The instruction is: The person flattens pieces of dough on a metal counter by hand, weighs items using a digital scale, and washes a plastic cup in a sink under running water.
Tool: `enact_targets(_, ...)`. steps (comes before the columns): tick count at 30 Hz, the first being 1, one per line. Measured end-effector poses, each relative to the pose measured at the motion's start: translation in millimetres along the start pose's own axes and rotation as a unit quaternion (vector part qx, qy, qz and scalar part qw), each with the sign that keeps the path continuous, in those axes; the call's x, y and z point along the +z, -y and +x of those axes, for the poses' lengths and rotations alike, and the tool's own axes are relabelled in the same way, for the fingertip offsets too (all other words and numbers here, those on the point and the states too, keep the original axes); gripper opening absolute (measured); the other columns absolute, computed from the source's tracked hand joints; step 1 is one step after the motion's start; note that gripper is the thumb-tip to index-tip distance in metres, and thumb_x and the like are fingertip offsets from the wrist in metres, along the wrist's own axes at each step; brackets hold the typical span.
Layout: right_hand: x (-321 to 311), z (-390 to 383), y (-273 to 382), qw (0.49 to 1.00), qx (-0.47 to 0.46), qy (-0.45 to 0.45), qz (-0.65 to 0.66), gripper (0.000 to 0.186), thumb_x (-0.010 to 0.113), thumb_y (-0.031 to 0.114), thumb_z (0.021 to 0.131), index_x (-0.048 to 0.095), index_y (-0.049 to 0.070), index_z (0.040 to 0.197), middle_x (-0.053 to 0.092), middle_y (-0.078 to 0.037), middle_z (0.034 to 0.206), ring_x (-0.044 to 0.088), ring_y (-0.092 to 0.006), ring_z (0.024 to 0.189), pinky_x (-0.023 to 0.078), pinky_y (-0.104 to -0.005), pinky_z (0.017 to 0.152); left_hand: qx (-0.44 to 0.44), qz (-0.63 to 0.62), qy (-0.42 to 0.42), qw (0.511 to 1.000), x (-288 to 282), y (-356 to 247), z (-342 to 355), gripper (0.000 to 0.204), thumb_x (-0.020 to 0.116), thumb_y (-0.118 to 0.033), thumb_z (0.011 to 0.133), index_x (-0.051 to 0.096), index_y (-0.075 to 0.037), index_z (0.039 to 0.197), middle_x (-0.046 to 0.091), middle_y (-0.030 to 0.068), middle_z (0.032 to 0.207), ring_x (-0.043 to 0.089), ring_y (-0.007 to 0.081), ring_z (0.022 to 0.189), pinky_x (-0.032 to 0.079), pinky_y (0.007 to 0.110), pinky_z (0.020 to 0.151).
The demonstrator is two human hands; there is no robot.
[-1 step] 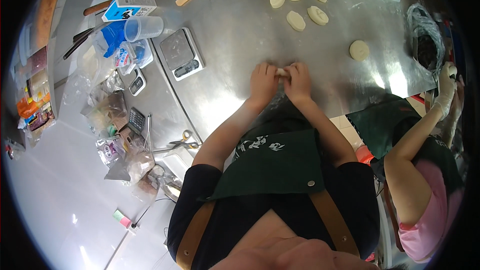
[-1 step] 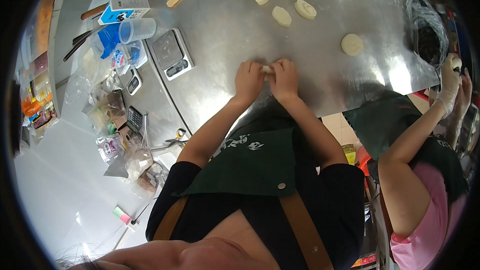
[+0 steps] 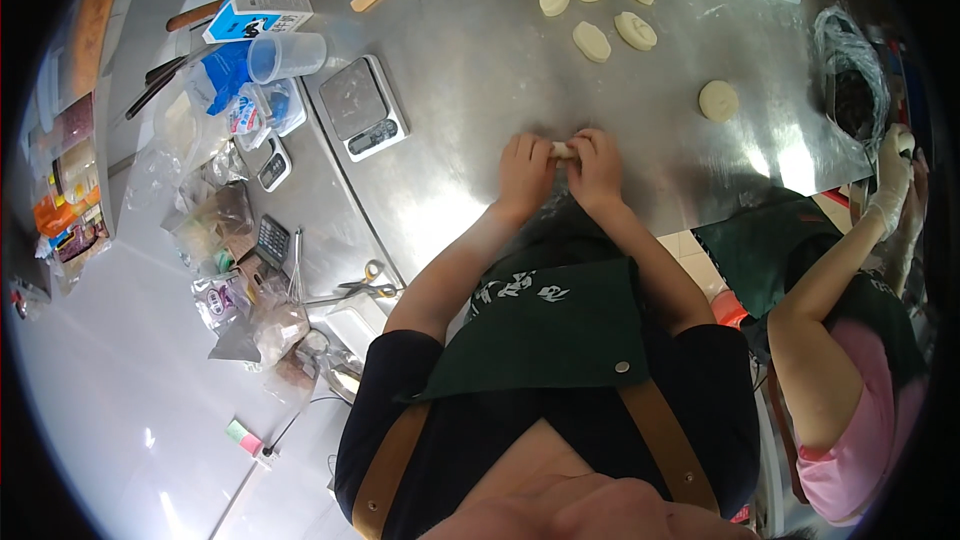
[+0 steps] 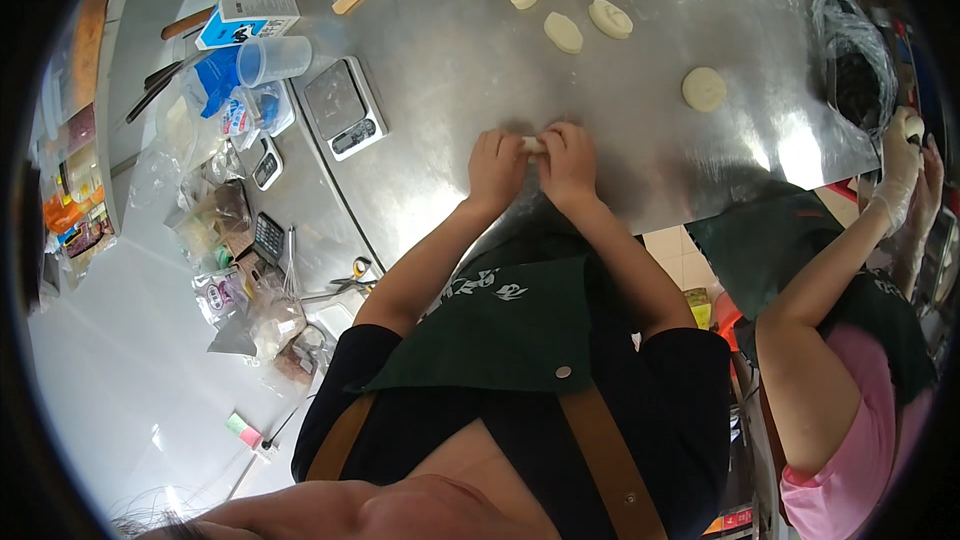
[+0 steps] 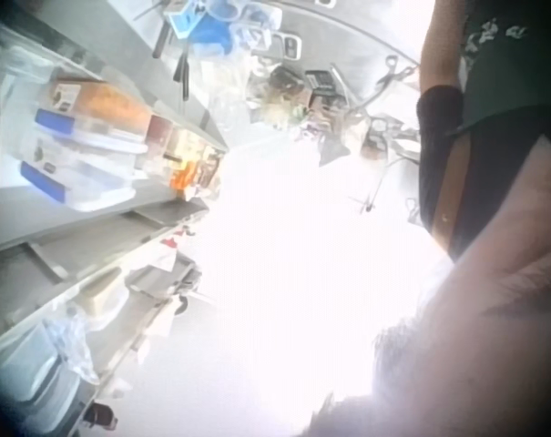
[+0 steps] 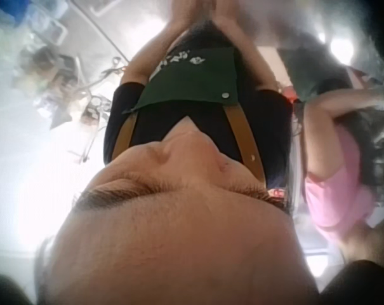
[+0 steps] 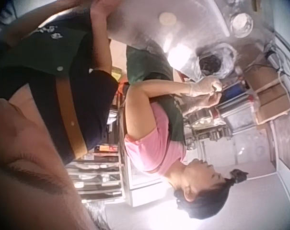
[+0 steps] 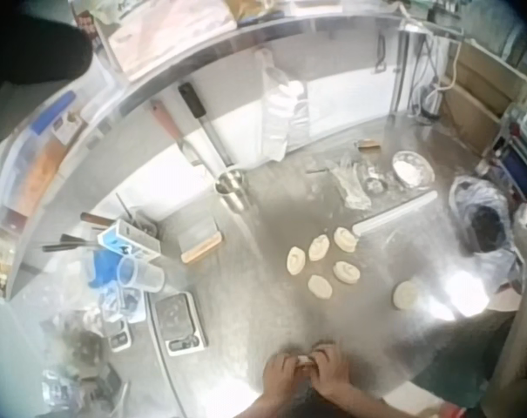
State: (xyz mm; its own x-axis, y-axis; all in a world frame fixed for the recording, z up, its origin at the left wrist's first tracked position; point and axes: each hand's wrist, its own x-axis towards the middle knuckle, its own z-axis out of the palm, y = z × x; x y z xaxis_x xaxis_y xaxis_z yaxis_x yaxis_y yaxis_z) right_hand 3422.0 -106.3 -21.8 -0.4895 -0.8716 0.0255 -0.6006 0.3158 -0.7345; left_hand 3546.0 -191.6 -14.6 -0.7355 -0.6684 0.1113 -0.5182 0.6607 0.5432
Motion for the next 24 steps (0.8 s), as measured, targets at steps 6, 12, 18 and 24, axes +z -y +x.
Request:
enact_targets(6, 6, -14, 2, 0.996, 0.008, 0.009, 0.084, 0.038, 0.067, 0.004, 0.069, 0.056, 0.009, 0.105, 0.057, -0.012, 0.103, 0.054, -0.0338, 0.097, 0.045, -0.0434, 0.080, -0.039, -0.153, -0.061, 0.986, -2, 2, -5, 0.032, 0.071, -0.002, 0.069, 0.057, -0.005, 0.097, 0.057, 0.0128, 0.091, 0.055, 0.0343, 0.087, 0.046, 0.039, 0.074)
enact_targets(12, -9, -3, 5, 0.993, -0.012, 0.075, 0.093, 0.030, 0.065, 0.005, 0.073, 0.058, 0.008, 0.102, 0.059, -0.010, 0.100, 0.057, -0.0349, 0.091, 0.048, -0.0415, 0.077, -0.067, -0.155, 0.184, 0.968, -19, 19, 12, 0.025, 0.069, -0.003, 0.075, 0.061, -0.006, 0.098, 0.061, 0.0107, 0.100, 0.059, 0.0280, 0.091, 0.048, 0.035, 0.077)
enact_targets(18, -35, -1, -24, 0.910, 0.158, 0.167, 0.344, 0.025, 0.065, 0.008, 0.079, 0.061, 0.001, 0.102, 0.065, -0.012, 0.091, 0.063, -0.0239, 0.083, 0.050, -0.0335, 0.075, -0.221, -0.395, 0.271, 0.850, -26, -3, 17, 0.039, 0.064, -0.010, 0.086, 0.050, -0.003, 0.122, 0.060, 0.0107, 0.109, 0.059, 0.0180, 0.095, 0.048, 0.030, 0.081)
enact_targets(24, -101, 49, -86, 0.974, 0.197, 0.056, 0.100, 0.031, 0.065, 0.014, 0.081, 0.062, -0.001, 0.108, 0.067, -0.018, 0.095, 0.066, -0.0267, 0.085, 0.050, -0.0350, 0.076, -0.294, -0.440, 0.193, 0.827, -24, -3, 3, 0.047, 0.063, -0.014, 0.088, 0.044, -0.001, 0.129, 0.059, 0.0110, 0.111, 0.058, 0.0179, 0.101, 0.047, 0.031, 0.088)
